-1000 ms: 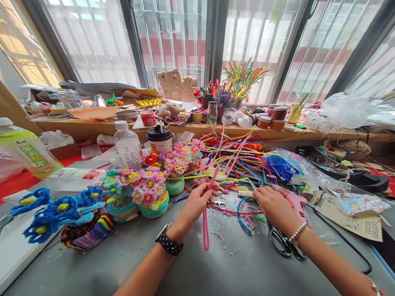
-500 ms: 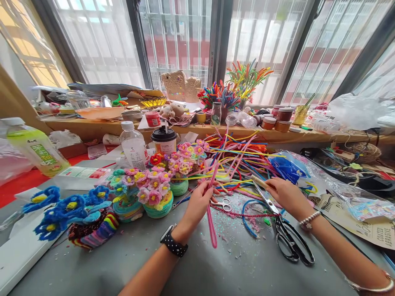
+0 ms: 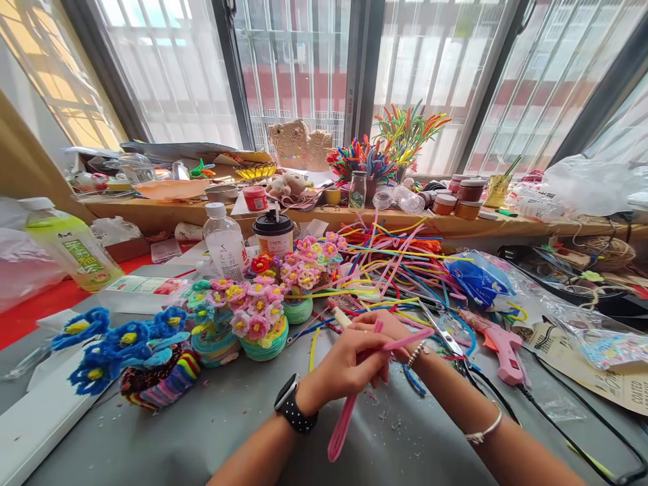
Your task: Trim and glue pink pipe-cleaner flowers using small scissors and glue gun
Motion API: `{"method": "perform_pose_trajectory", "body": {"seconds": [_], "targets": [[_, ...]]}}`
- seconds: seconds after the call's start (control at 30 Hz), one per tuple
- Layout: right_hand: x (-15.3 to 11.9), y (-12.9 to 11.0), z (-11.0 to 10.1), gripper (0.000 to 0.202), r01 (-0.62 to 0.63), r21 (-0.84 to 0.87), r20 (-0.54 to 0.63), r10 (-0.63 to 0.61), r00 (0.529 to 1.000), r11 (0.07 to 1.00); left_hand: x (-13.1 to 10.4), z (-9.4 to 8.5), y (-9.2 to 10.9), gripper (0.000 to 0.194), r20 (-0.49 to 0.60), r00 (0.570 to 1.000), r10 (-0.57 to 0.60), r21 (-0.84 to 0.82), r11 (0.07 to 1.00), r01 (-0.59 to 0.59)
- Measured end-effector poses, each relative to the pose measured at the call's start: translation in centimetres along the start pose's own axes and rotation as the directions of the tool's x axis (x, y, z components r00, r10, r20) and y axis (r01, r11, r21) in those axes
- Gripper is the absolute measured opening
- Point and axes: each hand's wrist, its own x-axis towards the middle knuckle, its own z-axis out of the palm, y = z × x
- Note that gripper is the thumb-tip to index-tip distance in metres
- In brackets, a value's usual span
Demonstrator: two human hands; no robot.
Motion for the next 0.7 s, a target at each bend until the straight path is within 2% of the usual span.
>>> {"method": "perform_pose_trajectory", "body": {"seconds": [0.13,0.23,0.4,0.57,0.7], "targets": [[1.6,-0.4,2.3,0.023,0.007,0.124,0.006,-0.008,1.000,0.992,0.0,0.0,0.0,0.034,0.033,0.999,0.013,0.054,0.998,-0.014],[2.5,-0.5,3.5,0.024,-0.009,0.197,0.027,0.004,1.000,0.980,-0.1,0.1,0.1,0.033,0.059,0.998,0.003,0.031,0.999,-0.004],[2.9,-0.6,4.7,0.022,0.024,0.182,0.076,-0.038,0.996,0.983,-0.1,0.0,0.0,0.032,0.074,0.997,-0.022,-0.053,0.998,0.026],[3.3,-0.7,4.7,0.019,0.134,-0.027,0.062,-0.133,0.989,0.991,-0.1,0.2,0.0,0.030,0.092,0.996,-0.020,-0.047,0.999,0.024],[4.4,-0.7,3.6,0.018,0.180,-0.354,-0.090,-0.225,0.970,0.918,-0.2,0.3,-0.2,0.030,0.068,0.998,-0.001,-0.053,0.999,0.004]]}}
